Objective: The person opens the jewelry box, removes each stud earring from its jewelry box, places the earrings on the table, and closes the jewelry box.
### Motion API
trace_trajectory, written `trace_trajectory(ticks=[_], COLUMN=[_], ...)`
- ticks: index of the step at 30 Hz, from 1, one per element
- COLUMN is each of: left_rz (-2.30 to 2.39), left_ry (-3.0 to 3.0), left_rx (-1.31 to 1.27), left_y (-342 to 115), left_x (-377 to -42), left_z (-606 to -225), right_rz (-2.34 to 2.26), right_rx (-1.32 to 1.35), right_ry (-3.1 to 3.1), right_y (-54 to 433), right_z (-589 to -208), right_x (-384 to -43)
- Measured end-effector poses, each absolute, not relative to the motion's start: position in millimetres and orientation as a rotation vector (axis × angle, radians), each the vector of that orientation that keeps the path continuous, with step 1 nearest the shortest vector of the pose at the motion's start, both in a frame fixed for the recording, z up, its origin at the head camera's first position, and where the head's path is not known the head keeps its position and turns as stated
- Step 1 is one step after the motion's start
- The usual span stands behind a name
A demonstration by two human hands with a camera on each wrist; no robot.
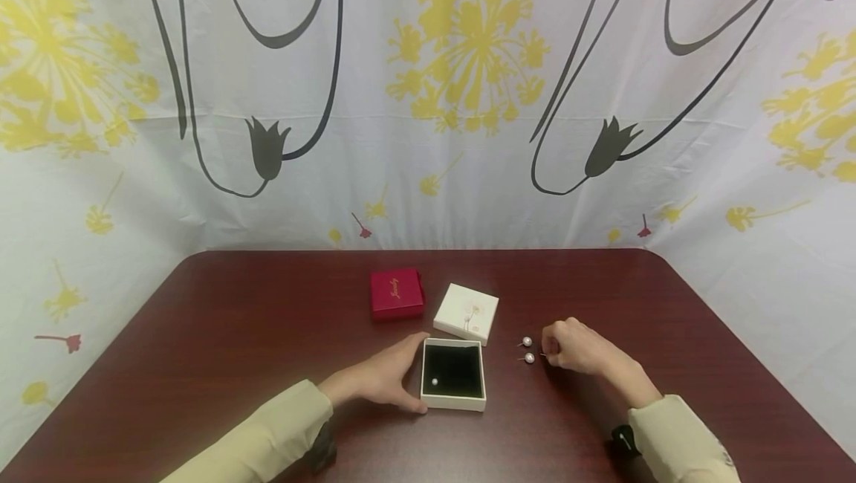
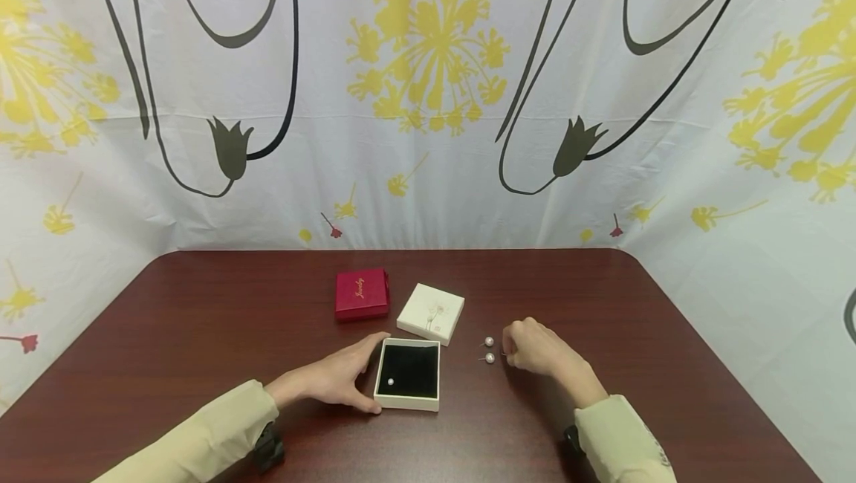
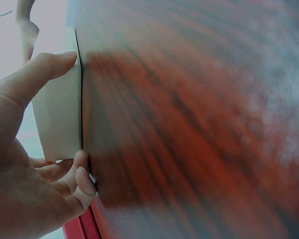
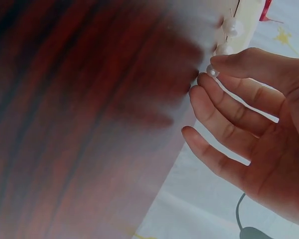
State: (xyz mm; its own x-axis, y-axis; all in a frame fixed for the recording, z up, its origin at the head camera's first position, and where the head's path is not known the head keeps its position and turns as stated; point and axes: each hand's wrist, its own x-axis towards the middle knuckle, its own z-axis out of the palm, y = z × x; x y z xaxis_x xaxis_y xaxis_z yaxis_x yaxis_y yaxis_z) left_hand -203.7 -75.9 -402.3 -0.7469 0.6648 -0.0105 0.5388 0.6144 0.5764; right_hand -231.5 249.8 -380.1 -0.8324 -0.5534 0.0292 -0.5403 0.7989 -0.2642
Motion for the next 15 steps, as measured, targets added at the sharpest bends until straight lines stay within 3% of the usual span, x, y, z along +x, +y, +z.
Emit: trace_trajectory(ticks=[15], left_rz=[0.822], left_ry=[2.613], left_rx=[0.983], left_y=[-76.6], left_x=[-203.4], left_z=[-402.8], right_rz=[-0.393], right_rx=[-0.835], right_ry=[2.933], right_y=[244.4], right_z=[-379.8], right_x=[-228.9])
